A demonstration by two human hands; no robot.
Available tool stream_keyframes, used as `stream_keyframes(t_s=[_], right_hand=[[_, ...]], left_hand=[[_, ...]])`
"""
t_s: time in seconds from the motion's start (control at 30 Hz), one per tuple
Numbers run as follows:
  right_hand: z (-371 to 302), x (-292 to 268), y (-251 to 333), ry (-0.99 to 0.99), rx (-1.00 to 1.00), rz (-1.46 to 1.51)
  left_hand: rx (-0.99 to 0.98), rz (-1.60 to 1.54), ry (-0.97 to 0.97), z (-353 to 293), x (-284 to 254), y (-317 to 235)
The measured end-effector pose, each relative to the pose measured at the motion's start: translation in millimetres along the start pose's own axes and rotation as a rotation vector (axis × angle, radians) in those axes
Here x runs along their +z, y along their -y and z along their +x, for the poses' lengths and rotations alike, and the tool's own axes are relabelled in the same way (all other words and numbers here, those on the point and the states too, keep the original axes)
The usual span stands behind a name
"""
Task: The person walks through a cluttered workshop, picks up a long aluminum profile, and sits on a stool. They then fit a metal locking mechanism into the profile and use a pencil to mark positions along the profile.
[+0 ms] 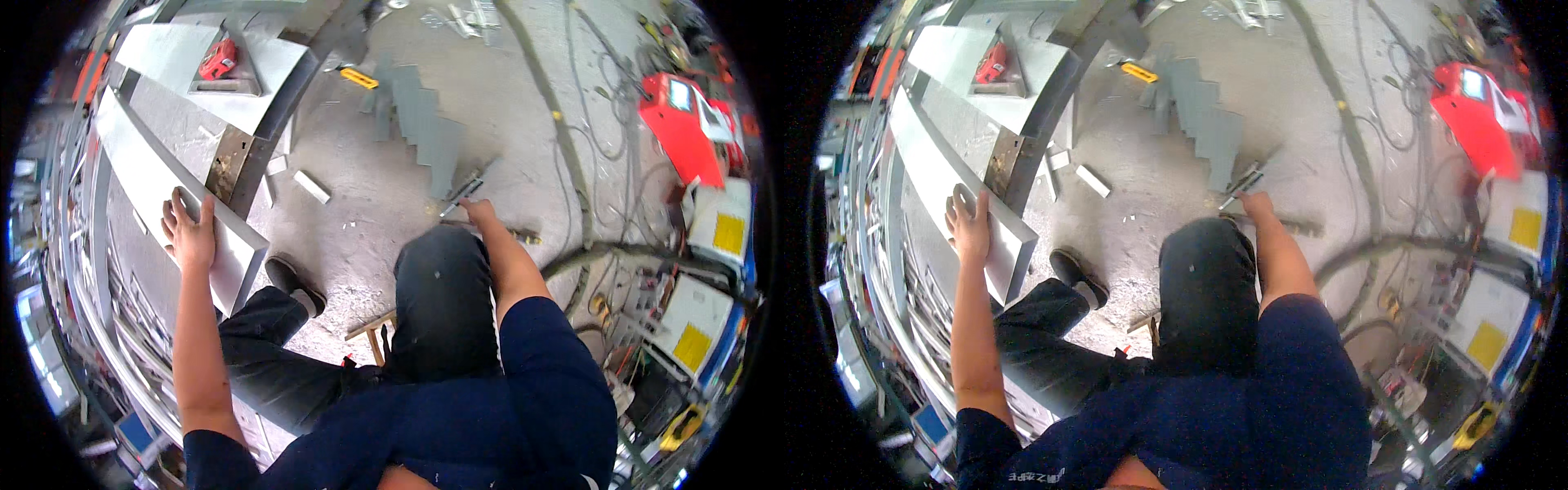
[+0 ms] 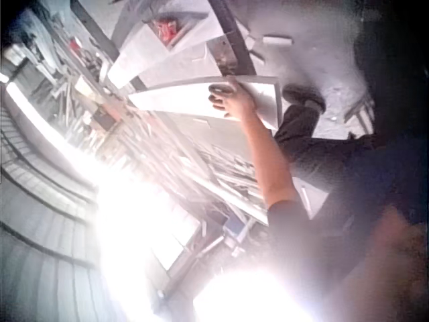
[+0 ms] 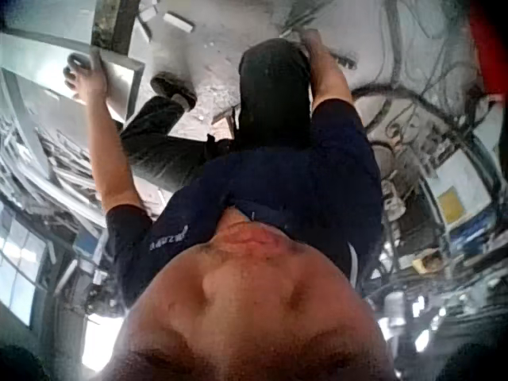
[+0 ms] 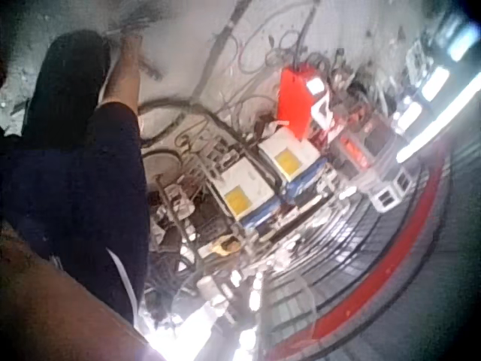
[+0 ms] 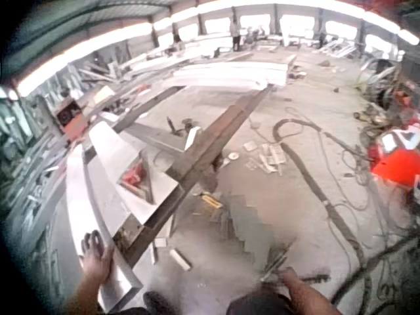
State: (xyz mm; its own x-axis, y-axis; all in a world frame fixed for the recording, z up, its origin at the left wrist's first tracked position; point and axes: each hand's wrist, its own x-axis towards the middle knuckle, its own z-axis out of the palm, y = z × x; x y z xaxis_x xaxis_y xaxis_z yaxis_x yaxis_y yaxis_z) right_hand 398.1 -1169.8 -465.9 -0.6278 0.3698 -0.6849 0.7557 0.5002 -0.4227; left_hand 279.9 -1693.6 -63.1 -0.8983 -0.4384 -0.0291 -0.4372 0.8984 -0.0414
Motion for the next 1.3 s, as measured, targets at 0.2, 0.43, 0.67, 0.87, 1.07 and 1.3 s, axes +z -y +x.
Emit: stream_keyframes(t_s=[0.2, 0.43, 0.67, 0.87, 1.07, 1.3], right_hand=[[101.0, 65.9, -31.9, -0.256, 0.116, 0.25], [62.0, 5.7, -46.9, 0.159, -0.602, -0.057], [-0.6, -68.3, -21.4, 0.298, -0.29, 0.708], [-117.3, -215.8, 118.2, 0.206, -0.412, 1.481], [-238.8, -255.2, 236.7, 0.043, -0.477, 1.303], [-377.7, -136.7, 285.5, 0.428, -0.543, 0.892]], left_hand=[[0.119, -0.061, -0.052, 16.2, 5.8, -4.2], [-0.007, -0.048, 0.028, 3.0, -8.5, -14.2], [-0.025, -0.044, 0.014, -11.8, -25.9, -11.3], [0.023, -0.117, -0.032, -18.0, -31.0, -15.5], [0.077, -0.341, -0.131, -44.7, -19.5, 14.7], [-0.063, -0.68, -0.318, -118.5, 22.1, 67.1]])
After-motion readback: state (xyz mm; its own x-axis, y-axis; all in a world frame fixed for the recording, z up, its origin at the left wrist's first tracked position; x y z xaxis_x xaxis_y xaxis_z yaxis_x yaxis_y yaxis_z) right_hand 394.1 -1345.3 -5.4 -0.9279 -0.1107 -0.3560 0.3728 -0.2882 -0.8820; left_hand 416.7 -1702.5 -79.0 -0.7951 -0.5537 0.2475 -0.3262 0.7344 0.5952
